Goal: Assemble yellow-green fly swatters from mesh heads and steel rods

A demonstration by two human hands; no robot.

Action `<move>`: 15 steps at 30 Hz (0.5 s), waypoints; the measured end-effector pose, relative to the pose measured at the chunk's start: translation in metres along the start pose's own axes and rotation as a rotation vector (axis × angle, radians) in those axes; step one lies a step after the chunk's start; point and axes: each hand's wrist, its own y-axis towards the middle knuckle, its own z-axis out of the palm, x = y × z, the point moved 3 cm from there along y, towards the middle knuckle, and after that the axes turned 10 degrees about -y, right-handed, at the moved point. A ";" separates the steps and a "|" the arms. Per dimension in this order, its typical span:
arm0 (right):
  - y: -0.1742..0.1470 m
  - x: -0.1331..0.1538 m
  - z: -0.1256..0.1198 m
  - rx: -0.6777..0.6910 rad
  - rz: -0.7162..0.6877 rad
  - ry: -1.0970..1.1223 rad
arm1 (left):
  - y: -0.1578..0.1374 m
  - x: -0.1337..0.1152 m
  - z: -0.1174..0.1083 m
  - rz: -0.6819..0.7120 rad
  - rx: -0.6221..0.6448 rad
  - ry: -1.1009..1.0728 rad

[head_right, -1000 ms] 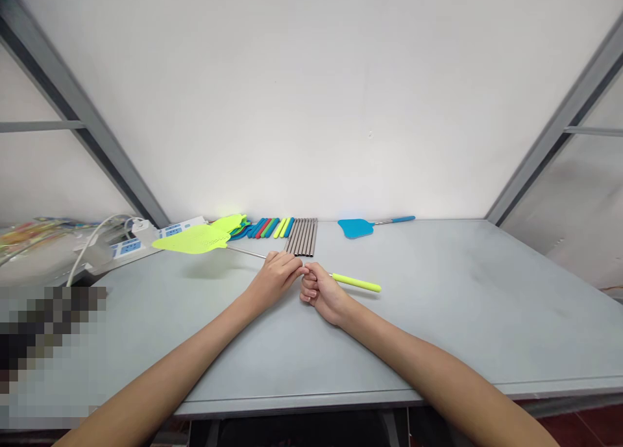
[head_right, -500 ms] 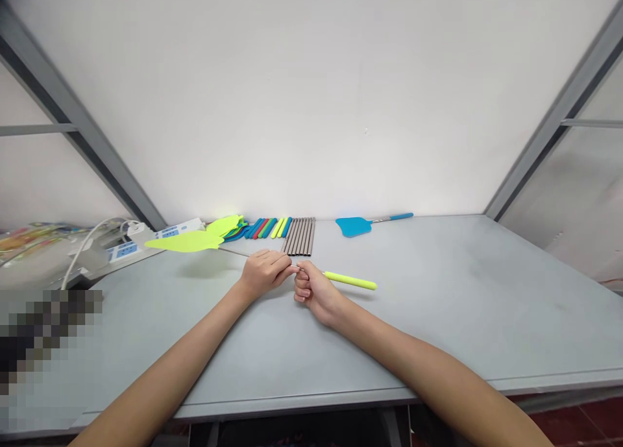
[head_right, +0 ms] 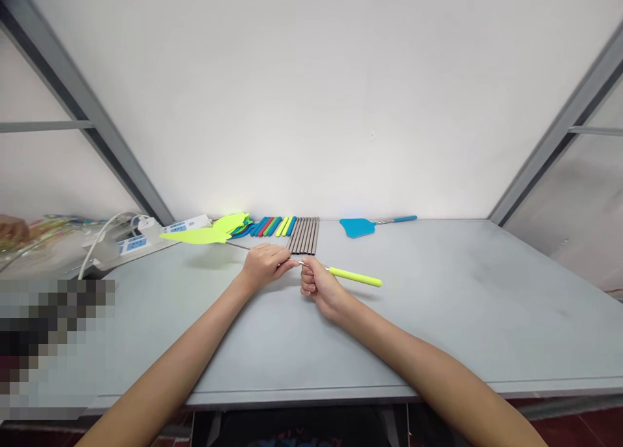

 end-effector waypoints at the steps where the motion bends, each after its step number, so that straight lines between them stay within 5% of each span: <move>1: 0.000 0.001 0.000 -0.002 -0.003 -0.011 | 0.000 0.001 0.000 -0.014 0.011 -0.004; 15: 0.000 0.004 -0.008 0.001 -0.042 -0.069 | -0.003 0.010 -0.004 -0.058 -0.011 0.005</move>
